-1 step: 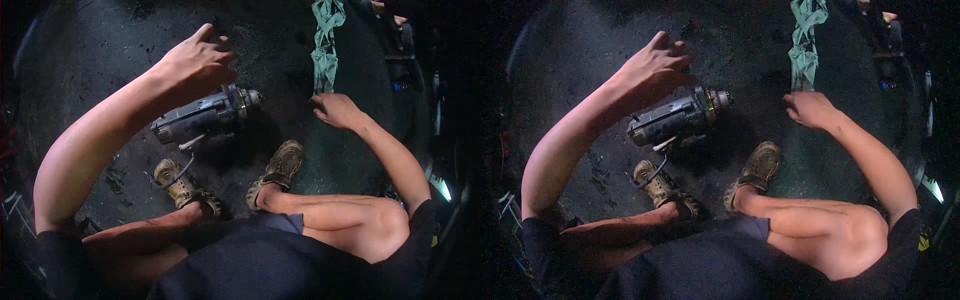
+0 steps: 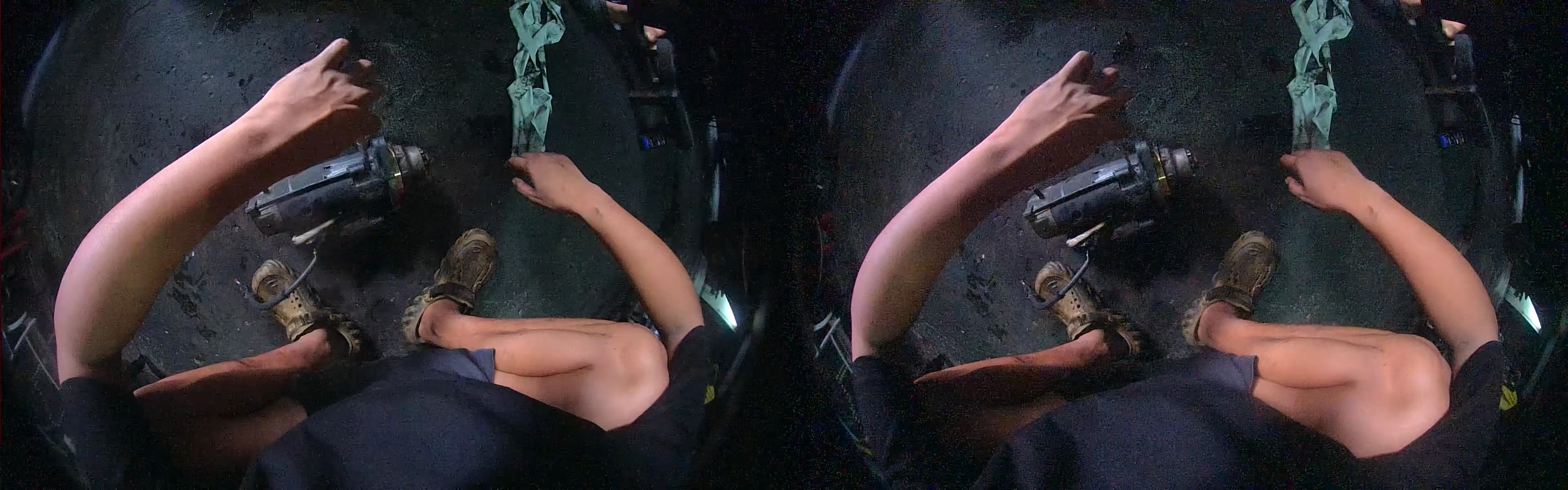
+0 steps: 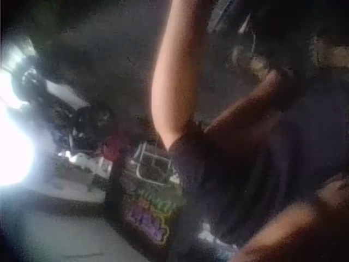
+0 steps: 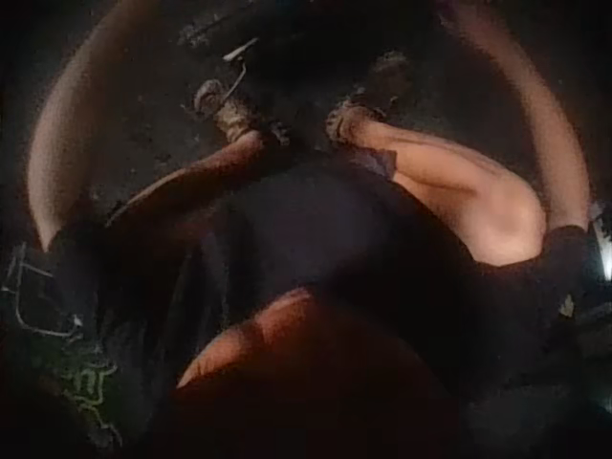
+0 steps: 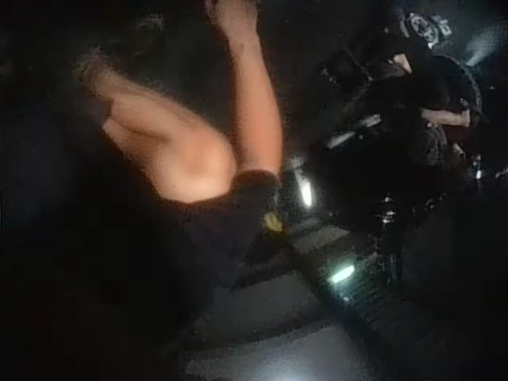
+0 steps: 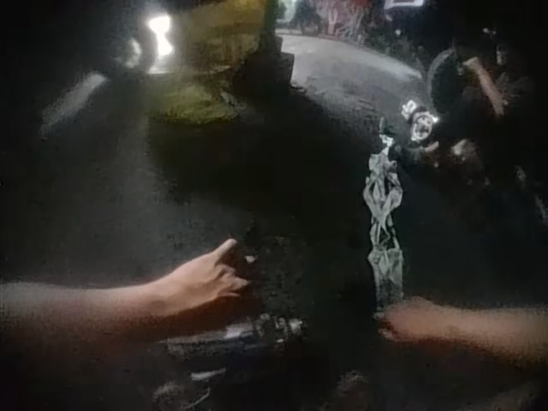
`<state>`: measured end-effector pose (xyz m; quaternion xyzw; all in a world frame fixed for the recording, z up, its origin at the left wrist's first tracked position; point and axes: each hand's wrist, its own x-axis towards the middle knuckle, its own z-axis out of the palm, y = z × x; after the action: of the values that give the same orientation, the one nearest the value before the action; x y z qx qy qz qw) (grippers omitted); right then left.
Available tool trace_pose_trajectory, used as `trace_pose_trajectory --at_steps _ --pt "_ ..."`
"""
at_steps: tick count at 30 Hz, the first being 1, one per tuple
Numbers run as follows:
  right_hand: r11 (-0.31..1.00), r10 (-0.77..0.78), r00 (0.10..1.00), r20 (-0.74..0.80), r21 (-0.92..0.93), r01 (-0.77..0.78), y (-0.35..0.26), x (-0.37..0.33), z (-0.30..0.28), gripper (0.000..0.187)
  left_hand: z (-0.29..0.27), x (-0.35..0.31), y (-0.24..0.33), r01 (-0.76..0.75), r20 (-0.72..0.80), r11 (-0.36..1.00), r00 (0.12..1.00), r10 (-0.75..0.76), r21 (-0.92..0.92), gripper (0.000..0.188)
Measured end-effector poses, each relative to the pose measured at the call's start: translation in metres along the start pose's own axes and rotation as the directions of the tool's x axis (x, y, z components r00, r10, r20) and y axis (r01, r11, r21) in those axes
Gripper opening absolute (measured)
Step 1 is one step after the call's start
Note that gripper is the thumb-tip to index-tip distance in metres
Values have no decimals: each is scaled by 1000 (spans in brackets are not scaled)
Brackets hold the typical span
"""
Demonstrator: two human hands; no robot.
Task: The person uses a screwdriver to pry and remove a small metal rod and then a rubber hose from a large mechanical component.
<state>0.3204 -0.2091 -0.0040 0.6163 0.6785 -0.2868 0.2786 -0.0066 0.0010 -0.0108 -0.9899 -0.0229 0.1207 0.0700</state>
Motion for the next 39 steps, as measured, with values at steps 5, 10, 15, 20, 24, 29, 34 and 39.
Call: trace_pose_trajectory --at_steps 5,10,15,20,24,29,34,39 --pt "999 13 999 29 42 -14 3 2 1 41 5 -33 -12 101 -59 991 994 -96 92 23" --pt "998 10 1000 -11 55 -9 8 -5 7 40 3 -64 2 360 337 906 901 -274 -223 31" --pt "998 41 999 26 42 -42 17 -12 20 40 -1 -80 17 399 286 840 908 -306 -367 31" --pt "996 8 1000 10 85 -8 11 -15 18 40 1 -97 20 434 348 814 886 -307 -386 32" --pt "996 56 998 43 66 -59 11 -15 16 42 -12 -109 31 448 353 785 882 -312 -427 33" --pt "998 28 999 -15 48 -27 14 -15 22 41 -2 -119 47 480 381 743 867 -322 -466 36" --pt "995 60 995 85 72 -66 -2 -9 2 41 3 -128 50 461 355 721 882 -308 -518 41" --pt "994 85 992 92 67 -92 1 -9 4 40 6 -131 52 475 334 728 877 -345 -495 44"
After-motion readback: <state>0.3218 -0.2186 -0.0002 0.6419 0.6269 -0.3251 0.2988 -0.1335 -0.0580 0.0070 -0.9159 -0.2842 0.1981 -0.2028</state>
